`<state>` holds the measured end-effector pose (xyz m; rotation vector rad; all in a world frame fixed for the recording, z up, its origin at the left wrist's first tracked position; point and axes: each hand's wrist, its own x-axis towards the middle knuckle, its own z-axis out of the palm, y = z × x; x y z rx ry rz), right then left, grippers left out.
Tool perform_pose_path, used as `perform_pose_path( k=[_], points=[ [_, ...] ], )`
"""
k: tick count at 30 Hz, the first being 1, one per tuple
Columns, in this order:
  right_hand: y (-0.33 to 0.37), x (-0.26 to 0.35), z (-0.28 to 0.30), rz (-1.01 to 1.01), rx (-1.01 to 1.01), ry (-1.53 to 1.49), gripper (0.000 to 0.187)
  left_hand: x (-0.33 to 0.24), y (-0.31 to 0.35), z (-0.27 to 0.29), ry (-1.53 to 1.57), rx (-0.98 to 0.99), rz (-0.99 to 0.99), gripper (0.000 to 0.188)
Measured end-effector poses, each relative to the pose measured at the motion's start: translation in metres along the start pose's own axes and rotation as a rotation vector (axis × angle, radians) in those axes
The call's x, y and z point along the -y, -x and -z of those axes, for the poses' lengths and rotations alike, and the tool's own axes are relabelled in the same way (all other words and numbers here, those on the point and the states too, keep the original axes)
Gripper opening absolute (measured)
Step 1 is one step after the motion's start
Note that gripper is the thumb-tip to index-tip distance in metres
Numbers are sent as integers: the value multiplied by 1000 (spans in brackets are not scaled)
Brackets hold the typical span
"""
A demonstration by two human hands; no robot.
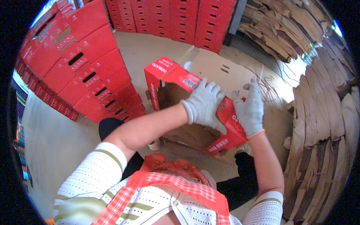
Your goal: The person sits on the floor and repeatedly folds flat cardboard pieces into red rectangular boxes. They fold the side flaps, tuck tabs, and stack the completed boxes into a growing pile. The process is repeated continuously throughout the clip.
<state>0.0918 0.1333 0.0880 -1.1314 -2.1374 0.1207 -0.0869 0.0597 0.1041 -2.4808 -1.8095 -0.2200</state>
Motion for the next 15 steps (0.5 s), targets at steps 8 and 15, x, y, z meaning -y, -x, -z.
perform_pose_path(
  k=[8,15],
  points=[
    [-14,-4,45,162,351,217,35,11,-4,-17,12,-65,-126,115],
    [-38,-12,-14,156,459,268,32,4,3,-28,66,-129,-137,118]
  ],
)
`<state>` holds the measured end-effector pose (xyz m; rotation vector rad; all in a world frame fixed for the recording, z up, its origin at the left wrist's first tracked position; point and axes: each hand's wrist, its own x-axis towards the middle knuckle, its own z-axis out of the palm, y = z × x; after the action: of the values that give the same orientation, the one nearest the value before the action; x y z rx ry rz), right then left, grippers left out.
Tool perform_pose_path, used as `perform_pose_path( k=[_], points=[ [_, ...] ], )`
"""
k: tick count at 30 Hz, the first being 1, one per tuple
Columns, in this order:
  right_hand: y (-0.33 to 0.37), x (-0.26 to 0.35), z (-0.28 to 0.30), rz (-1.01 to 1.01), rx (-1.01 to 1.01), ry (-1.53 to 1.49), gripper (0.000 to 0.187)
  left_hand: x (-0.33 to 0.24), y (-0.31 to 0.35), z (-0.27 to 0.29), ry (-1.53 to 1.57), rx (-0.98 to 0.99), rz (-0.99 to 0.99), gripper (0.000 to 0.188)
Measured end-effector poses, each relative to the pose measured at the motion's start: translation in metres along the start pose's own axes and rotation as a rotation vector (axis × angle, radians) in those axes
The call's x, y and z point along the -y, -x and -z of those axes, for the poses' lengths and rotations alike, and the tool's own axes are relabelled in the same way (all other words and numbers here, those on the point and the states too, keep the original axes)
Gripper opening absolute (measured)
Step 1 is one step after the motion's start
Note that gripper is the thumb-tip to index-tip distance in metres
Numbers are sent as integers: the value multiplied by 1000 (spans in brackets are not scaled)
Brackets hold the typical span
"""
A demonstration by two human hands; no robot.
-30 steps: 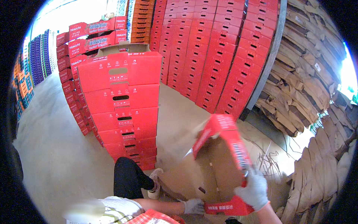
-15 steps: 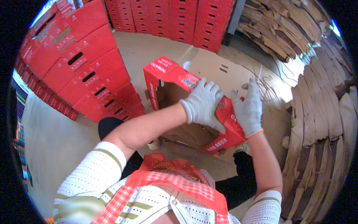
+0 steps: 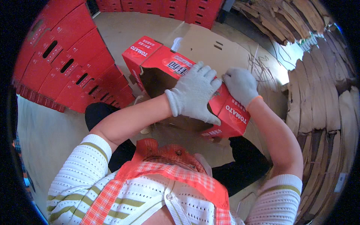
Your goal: The person sits on the floor and repeatedly folds flat cardboard pieces into red rectangular boxes. They fold the side flaps, tuck tabs, and stack the completed boxes into a growing pile. The process is repeated continuously throughout the clip.
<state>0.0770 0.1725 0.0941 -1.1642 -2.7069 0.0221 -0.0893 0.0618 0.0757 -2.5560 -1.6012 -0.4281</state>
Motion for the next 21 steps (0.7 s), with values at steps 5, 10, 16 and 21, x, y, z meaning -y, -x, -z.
perform_pose_path(
  k=[5,10,16,21],
  points=[
    [4,11,2,-111,-105,-364,36,5,-1,-7,308,-261,61,110],
    [30,52,6,300,-52,-210,59,34,20,-12,846,-332,76,69],
    [21,-31,-6,-95,-117,-794,44,28,162,4,340,4,-19,111],
    [68,-95,-115,-725,58,-1542,29,9,182,21,306,-221,157,123]
  ],
)
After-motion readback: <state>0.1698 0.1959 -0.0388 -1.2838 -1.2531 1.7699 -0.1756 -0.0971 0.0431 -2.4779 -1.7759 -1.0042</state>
